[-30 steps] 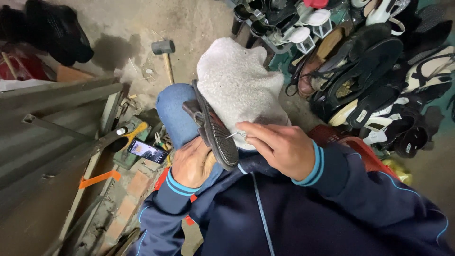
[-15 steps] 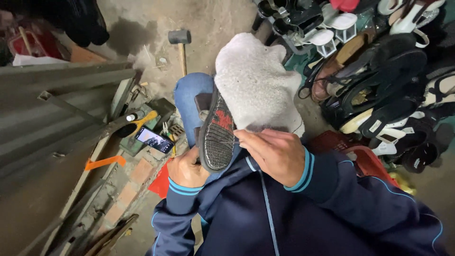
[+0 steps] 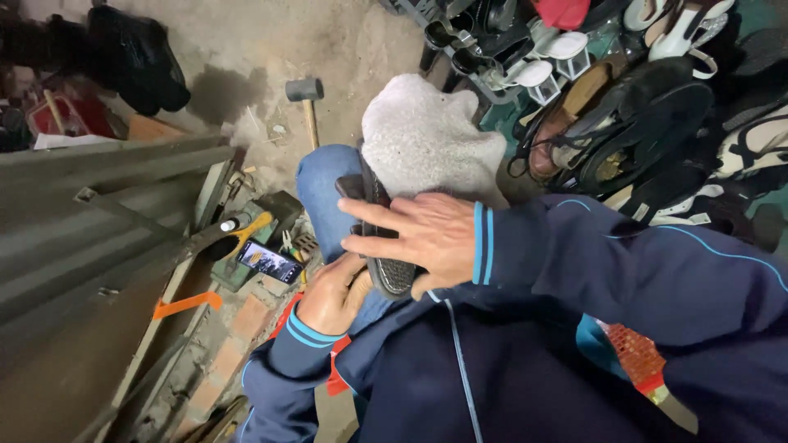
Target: Hand-stitching the sole of a brown sandal using a needle and thread.
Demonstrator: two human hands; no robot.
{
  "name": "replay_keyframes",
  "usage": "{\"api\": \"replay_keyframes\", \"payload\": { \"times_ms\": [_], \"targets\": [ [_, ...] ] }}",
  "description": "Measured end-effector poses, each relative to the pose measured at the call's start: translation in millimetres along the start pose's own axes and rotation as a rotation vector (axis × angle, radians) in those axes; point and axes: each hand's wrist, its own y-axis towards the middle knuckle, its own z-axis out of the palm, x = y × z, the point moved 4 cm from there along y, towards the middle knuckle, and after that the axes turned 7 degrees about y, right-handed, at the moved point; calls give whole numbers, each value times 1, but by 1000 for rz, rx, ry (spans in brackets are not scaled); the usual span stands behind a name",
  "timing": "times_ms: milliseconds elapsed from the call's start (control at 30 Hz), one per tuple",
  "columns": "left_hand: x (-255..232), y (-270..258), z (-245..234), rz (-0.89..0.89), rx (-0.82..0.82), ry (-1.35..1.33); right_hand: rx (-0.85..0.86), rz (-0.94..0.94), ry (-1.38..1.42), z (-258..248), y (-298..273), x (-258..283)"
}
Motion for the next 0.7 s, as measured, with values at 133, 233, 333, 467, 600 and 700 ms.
{"api": "replay_keyframes", "payload": {
  "times_ms": [133,233,333,467,600,700],
  "targets": [
    [6,2,1,48,-70,126,-102,-105,-151,16,1,-8],
    [-23,11,-18,-17,-120,212,-216,-130,-205,14,1,-8],
    [-15,-4,-29,-270,-212,390,-260,-131,-241,9,4,-8],
    [36,-66,-28,-495,-102,251,-93,-45,-306,23,4,-7],
    [20,-80,-25,-443,-197,180,-99,-3,-186,23,6,-6],
    [9,-79,-14,-366,-248,71,-75,198,41,21,-27,1]
  ]
}}
